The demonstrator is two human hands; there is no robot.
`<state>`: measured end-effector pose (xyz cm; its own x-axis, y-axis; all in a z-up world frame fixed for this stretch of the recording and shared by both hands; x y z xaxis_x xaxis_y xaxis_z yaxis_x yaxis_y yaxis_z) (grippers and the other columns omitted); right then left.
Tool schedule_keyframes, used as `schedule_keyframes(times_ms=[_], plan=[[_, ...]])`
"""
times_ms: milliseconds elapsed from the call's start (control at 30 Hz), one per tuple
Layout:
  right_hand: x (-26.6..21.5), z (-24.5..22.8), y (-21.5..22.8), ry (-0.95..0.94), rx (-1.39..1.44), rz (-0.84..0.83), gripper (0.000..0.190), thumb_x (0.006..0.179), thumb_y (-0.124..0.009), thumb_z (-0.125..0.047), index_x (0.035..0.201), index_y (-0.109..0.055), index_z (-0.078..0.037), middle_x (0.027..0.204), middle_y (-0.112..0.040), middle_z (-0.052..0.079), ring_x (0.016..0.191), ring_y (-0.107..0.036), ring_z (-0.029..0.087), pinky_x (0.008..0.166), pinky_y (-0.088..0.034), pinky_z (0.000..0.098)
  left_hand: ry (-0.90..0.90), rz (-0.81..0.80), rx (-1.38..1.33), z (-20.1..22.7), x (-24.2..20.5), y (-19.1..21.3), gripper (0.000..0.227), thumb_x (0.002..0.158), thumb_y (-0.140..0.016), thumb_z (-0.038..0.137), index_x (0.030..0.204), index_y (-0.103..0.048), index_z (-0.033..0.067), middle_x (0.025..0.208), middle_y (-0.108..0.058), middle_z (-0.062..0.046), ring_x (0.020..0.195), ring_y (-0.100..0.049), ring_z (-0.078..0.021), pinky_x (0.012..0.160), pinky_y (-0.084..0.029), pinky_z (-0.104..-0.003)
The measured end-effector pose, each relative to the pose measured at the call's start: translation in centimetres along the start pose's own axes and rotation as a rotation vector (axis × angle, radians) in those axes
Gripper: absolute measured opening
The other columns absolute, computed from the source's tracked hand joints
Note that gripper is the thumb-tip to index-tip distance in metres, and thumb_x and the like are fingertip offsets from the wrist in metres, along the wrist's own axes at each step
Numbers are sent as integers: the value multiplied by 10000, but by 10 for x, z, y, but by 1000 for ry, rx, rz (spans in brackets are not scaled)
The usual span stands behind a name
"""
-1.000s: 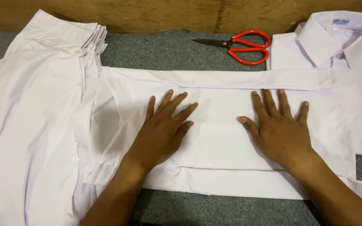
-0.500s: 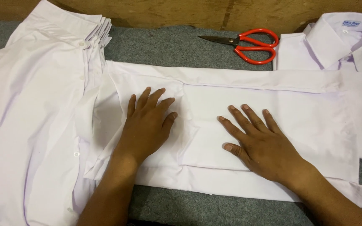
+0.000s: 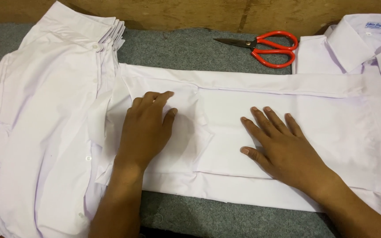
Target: Folding a white school shirt, trimming loose threads with scissors, and buttoning the collar.
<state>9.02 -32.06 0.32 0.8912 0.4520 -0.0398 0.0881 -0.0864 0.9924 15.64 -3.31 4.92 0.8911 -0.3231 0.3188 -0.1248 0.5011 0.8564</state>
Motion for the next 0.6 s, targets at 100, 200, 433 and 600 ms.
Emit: schedule_keyframes(times_ms=[100,200,433,600], plan=[[5,-8,11,-11,9,141,606,992,-479,-524,1480,-503,-165,1618,-422,110,1512,-338,352,1159,-272,600,264,-126,120,-19,-5,-5,445,1007,-549,336,1409,-586,151,1210,-651,-59,1098,-554,-374,952,-429,-525],[9,-23,24,50,252,232,392,967,-596,-373,1272,-684,-142,1366,-665,40,1294,-552,267,1033,-395,469,277,-132,142,-21,-4,-3,468,1023,-512,289,1451,-551,105,1078,-688,-65,991,-573,-388,887,-452,-529],[22,-71,45,281,358,204,451,1024,-527,-347,1382,-587,-78,1402,-608,135,1294,-536,334,1053,-392,469,323,-100,-43,-18,4,-3,182,1039,-486,251,1070,-623,135,961,-650,-91,894,-608,-346,754,-474,-479],[38,-108,19,399,328,59,648,1072,-437,-447,1564,-351,-35,1673,-272,231,1522,-261,431,1151,-277,538,374,-153,-18,-23,5,-14,204,1036,-462,300,1107,-564,138,1003,-727,-121,933,-633,-442,760,-469,-566]])
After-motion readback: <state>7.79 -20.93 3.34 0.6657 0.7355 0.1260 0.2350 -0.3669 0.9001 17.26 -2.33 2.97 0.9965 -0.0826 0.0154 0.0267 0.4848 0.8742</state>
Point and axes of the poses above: each hand's wrist, its own x-axis towards the middle knuckle, its own y-axis out of the back of the hand, z = x × y, the point moved 4 cm from there along x, towards the middle knuckle
